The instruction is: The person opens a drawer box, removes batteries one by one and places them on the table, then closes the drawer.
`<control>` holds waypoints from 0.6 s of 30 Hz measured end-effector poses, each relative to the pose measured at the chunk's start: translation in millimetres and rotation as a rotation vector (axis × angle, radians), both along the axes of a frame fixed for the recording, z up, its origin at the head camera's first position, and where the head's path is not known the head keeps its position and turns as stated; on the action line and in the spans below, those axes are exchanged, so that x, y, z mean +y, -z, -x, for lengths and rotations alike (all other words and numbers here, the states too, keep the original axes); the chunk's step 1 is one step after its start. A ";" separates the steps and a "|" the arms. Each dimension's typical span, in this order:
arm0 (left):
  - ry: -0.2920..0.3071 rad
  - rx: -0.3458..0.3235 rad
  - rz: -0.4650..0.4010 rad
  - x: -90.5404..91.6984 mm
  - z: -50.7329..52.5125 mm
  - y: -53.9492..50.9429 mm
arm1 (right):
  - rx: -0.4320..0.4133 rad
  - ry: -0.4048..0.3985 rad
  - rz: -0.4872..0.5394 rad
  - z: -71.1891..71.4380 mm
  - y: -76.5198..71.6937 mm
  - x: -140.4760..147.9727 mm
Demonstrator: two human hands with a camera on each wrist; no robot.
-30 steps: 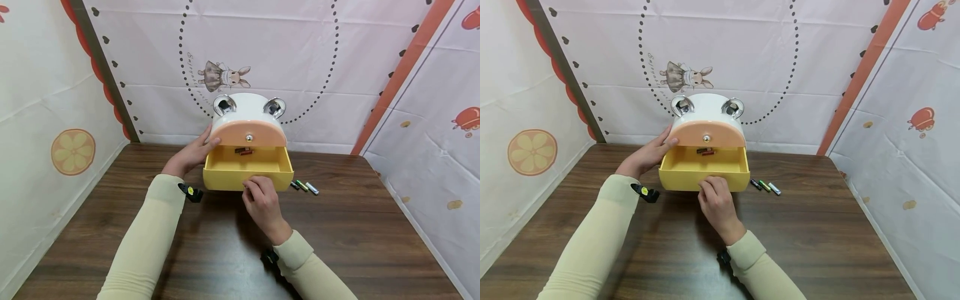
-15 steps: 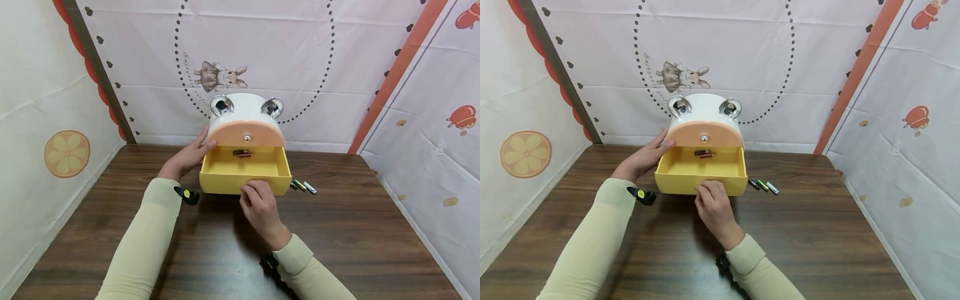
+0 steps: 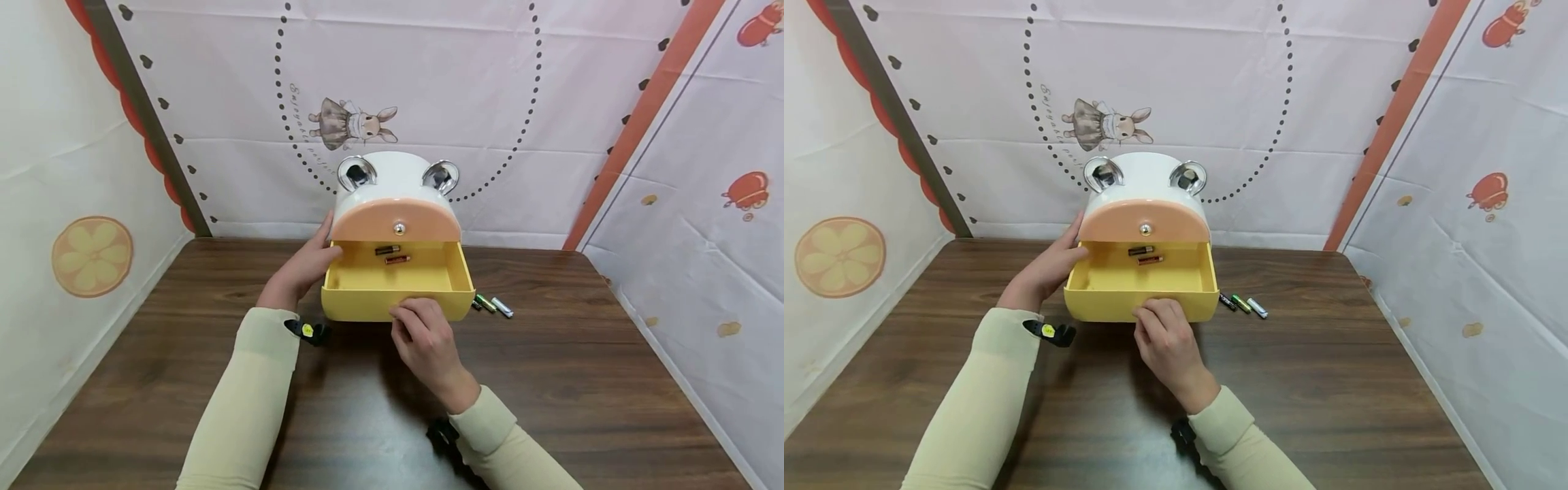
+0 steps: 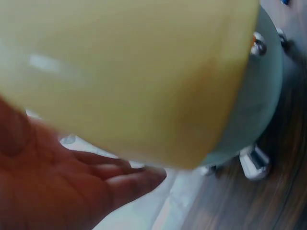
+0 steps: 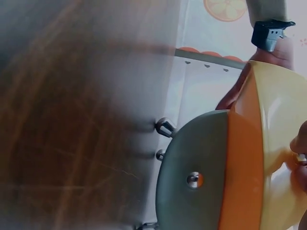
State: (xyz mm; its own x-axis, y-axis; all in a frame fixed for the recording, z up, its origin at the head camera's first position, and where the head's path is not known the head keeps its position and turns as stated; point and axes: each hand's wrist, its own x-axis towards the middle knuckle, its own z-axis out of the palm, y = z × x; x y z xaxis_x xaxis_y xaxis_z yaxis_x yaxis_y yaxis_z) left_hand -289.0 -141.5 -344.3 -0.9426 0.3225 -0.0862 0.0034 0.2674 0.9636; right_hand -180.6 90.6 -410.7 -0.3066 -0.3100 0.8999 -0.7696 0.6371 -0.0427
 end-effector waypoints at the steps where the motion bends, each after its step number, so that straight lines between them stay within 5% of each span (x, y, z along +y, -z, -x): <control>1: -0.015 0.013 0.002 -0.2 2.0 4.2 | -0.013 -0.006 -0.010 -0.1 -1.3 0.4; 11: -0.143 0.029 -0.058 -1.6 -7.4 17.2 | -0.206 -0.016 -0.192 -8.0 -25.8 6.8; 18: -0.212 0.056 -0.132 10.6 -5.1 17.2 | -0.303 0.010 -0.296 -8.6 -49.5 17.4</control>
